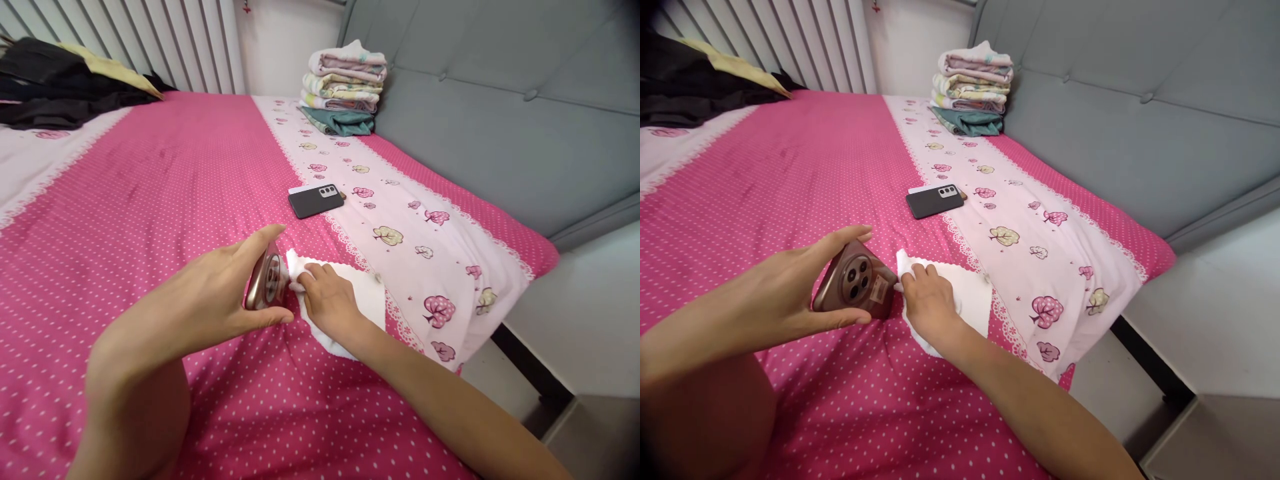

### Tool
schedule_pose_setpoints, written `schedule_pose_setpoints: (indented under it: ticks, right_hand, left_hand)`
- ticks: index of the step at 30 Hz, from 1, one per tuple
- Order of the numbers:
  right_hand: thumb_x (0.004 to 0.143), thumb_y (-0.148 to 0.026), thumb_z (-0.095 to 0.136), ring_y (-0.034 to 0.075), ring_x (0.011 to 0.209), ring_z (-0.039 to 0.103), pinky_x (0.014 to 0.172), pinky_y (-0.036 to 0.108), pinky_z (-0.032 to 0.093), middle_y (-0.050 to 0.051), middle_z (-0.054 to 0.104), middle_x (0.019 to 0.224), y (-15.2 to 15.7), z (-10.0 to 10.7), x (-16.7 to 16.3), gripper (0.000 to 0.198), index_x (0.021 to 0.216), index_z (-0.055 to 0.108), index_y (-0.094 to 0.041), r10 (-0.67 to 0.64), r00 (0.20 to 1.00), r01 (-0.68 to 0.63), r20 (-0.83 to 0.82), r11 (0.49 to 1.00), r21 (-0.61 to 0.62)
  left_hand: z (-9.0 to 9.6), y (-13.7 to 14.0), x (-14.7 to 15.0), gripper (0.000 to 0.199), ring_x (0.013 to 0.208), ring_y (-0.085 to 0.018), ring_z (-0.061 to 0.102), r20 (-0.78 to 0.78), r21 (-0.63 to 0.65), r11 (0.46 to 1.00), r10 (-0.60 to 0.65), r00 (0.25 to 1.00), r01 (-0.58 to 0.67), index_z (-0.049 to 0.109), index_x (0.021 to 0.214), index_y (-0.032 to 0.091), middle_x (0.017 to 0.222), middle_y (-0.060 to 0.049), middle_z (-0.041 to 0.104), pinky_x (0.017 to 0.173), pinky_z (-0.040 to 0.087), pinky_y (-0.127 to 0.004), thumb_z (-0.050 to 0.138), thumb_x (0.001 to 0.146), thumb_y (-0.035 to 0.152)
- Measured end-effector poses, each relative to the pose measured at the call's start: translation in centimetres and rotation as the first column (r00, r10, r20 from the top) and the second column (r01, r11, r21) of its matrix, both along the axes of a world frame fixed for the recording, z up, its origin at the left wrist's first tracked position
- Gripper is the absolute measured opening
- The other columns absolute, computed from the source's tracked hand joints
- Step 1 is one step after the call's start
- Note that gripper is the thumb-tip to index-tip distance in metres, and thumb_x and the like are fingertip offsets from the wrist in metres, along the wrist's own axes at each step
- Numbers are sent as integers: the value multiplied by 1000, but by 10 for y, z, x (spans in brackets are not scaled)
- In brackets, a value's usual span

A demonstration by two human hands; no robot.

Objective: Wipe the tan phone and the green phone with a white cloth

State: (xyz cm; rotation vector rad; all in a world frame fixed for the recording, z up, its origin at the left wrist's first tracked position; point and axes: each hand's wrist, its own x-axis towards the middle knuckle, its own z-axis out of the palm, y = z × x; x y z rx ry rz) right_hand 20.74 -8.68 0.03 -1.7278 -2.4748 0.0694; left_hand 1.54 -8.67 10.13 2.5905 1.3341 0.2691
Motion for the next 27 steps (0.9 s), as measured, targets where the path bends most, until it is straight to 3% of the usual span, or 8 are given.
schedule_pose_setpoints:
  ticks: [20, 27]
  right_hand:
    - [91, -12, 46, 23, 100, 52, 69, 32, 44, 7, 61, 120, 0, -2, 0, 23, 107, 61, -20, 3, 1000, -3, -6, 1000, 5]
    - [91, -11, 47, 22, 101, 52, 69, 32, 44, 6, 61, 121, 1, -1, -1, 24, 108, 61, -21, -2, 1000, 2, -2, 1000, -4]
  left_hand:
    - [0, 1, 0, 90, 90, -29, 66, -17, -13, 1000, 1, 1000, -1, 25, 149, 17, 108, -13, 66, 79, 51, -41, 54, 82, 69]
    - [-3, 0, -2, 84, 84, -28, 67, 10, -3, 1000, 1, 1000, -1, 25, 149, 23, 103, -11, 68, 76, 51, -39, 55, 82, 66]
